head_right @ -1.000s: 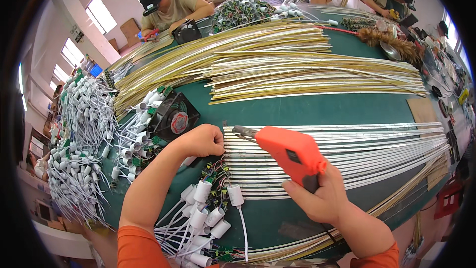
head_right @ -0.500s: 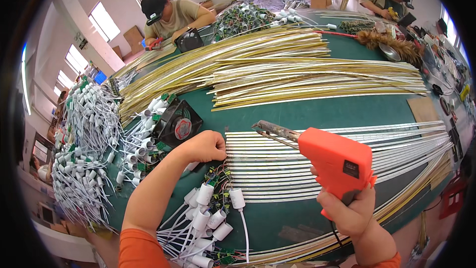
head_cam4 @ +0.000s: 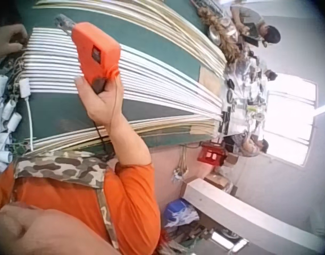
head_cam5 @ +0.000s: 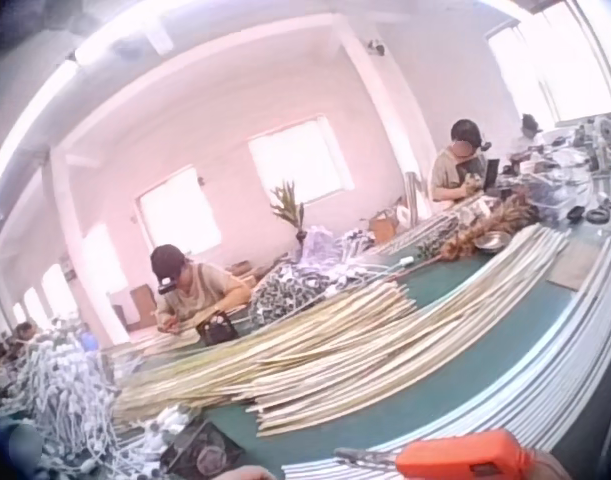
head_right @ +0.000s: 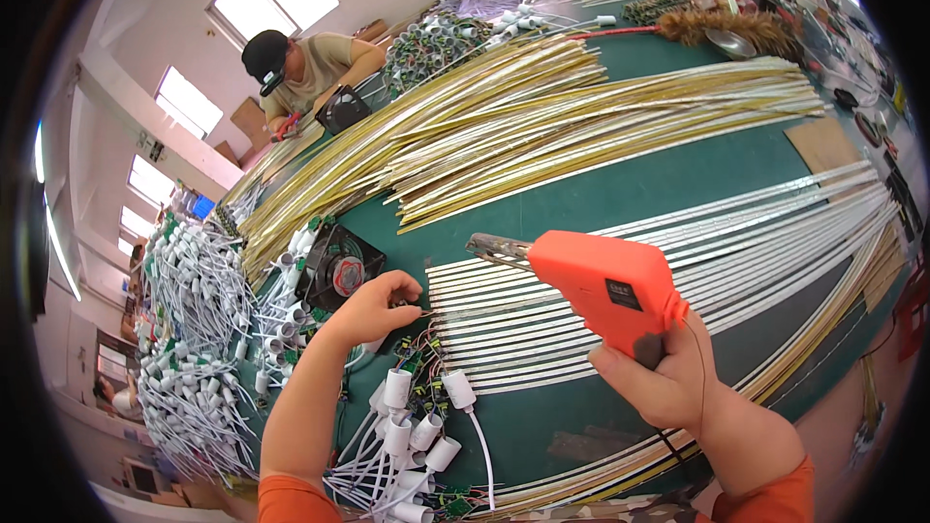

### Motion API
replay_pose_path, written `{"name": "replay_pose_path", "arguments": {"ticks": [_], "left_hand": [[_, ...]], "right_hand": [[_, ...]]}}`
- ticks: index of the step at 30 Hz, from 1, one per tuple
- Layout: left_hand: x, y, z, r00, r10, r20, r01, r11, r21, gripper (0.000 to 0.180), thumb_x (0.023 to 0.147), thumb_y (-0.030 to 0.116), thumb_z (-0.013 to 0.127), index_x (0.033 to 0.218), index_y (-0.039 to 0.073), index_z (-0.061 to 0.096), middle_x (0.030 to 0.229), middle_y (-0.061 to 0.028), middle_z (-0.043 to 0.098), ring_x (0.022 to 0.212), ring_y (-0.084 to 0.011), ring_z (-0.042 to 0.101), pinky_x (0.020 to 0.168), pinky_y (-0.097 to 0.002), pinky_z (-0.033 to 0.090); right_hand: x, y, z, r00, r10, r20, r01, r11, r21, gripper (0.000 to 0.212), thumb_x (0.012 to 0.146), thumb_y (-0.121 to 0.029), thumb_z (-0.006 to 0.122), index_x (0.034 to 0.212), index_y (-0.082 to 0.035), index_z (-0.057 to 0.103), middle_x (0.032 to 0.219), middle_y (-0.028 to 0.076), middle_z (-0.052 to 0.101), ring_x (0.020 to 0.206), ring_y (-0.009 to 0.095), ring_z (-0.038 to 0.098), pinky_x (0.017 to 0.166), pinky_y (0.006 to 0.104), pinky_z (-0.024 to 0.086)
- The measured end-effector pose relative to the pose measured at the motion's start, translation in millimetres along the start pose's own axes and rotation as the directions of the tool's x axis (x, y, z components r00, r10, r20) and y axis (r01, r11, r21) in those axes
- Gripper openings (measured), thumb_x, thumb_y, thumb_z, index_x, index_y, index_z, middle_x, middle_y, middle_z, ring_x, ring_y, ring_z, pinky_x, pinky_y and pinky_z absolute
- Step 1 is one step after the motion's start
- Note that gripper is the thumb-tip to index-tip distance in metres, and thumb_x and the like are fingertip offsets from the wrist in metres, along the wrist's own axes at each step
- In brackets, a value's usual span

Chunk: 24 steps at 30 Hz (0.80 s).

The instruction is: The person solders wire leads from lamp socket assemblies to LED light strips using a soldering gun.

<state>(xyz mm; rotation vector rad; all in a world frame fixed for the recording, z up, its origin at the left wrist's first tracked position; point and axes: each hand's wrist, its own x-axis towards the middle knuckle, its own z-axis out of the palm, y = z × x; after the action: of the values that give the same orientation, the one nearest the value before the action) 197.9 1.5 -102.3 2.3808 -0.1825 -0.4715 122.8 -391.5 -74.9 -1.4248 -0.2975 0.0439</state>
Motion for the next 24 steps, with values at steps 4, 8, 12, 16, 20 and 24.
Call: {"name": "replay_pose_path", "arguments": {"ticks": [4,8,12,16,20,24], "left_hand": [[-20.4,6.5,10.0,0.995,0.04,-0.09,-0.028,0.992,0.123,0.038,0.083,0.013,0.072,0.117,0.003,0.058,0.103,-0.0066,0.06,0.092,-0.0137,0.055,0.083,-0.0295,0.047],[-26.7,23.6,9.2,0.993,-0.076,-0.086,0.084,0.992,0.098,0.029,0.084,0.012,0.071,0.111,0.004,0.062,0.099,-0.0062,0.06,0.089,-0.0145,0.055,0.079,-0.0302,0.047],[-26.4,44.0,0.3,0.996,0.046,-0.073,-0.034,0.986,0.164,0.018,0.082,0.011,0.071,0.097,0.003,0.065,0.09,-0.0045,0.057,0.079,-0.0131,0.056,0.072,-0.0295,0.048],[-52.3,82.2,-13.6,0.97,0.176,-0.168,-0.136,0.964,0.227,0.014,0.08,0.008,0.071,0.092,0.004,0.067,0.087,-0.0039,0.057,0.072,-0.0116,0.054,0.066,-0.0268,0.046],[-94.5,101.5,-13.6,0.936,0.294,-0.191,-0.244,0.938,0.249,0.016,0.081,0.011,0.073,0.092,0.004,0.065,0.089,-0.0069,0.059,0.075,-0.0199,0.058,0.067,-0.0327,0.048],[-114.4,125.5,12.1,0.978,0.206,-0.015,-0.193,0.938,0.289,0.022,0.083,0.022,0.072,0.094,0.005,0.064,0.097,-0.0128,0.061,0.089,-0.0343,0.06,0.079,-0.0407,0.05]], "right_hand": [[-2.2,-5.9,-7.9,0.998,0.016,0.053,-0.011,0.996,-0.093,0.032,0.082,-0.007,0.069,0.111,-0.002,0.057,0.079,-0.003,0.058,0.07,0.006,0.05,0.063,0.0256,0.043],[-2.7,-19.5,-5.2,0.987,0.152,0.049,-0.149,0.987,-0.061,0.031,0.082,-0.006,0.069,0.11,-0.002,0.058,0.079,-0.002,0.058,0.07,0.006,0.049,0.063,0.0252,0.043],[-4.0,-7.3,-2.7,1.0,0.012,-0.001,-0.012,1.0,-0.024,0.029,0.082,-0.005,0.069,0.109,-0.002,0.059,0.081,-0.001,0.059,0.072,0.005,0.051,0.063,0.0251,0.044],[-4.8,-6.6,-2.4,0.995,0.091,0.033,-0.092,0.996,0.011,0.05,0.079,0.005,0.062,0.128,0.003,0.052,0.118,0.013,0.064,0.089,0.01,0.059,0.072,0.023,0.048],[-8.2,3.5,8.0,0.991,-0.083,-0.103,0.088,0.995,0.042,0.049,0.08,0.004,0.06,0.128,0.004,0.051,0.117,0.014,0.064,0.088,0.012,0.061,0.071,0.0238,0.049],[-15.7,-3.1,-12.4,0.99,-0.095,-0.1,0.092,0.995,-0.038,0.048,0.084,-0.003,0.057,0.13,0.004,0.048,0.12,0.016,0.062,0.076,0.009,0.057,0.066,0.0223,0.048]]}}
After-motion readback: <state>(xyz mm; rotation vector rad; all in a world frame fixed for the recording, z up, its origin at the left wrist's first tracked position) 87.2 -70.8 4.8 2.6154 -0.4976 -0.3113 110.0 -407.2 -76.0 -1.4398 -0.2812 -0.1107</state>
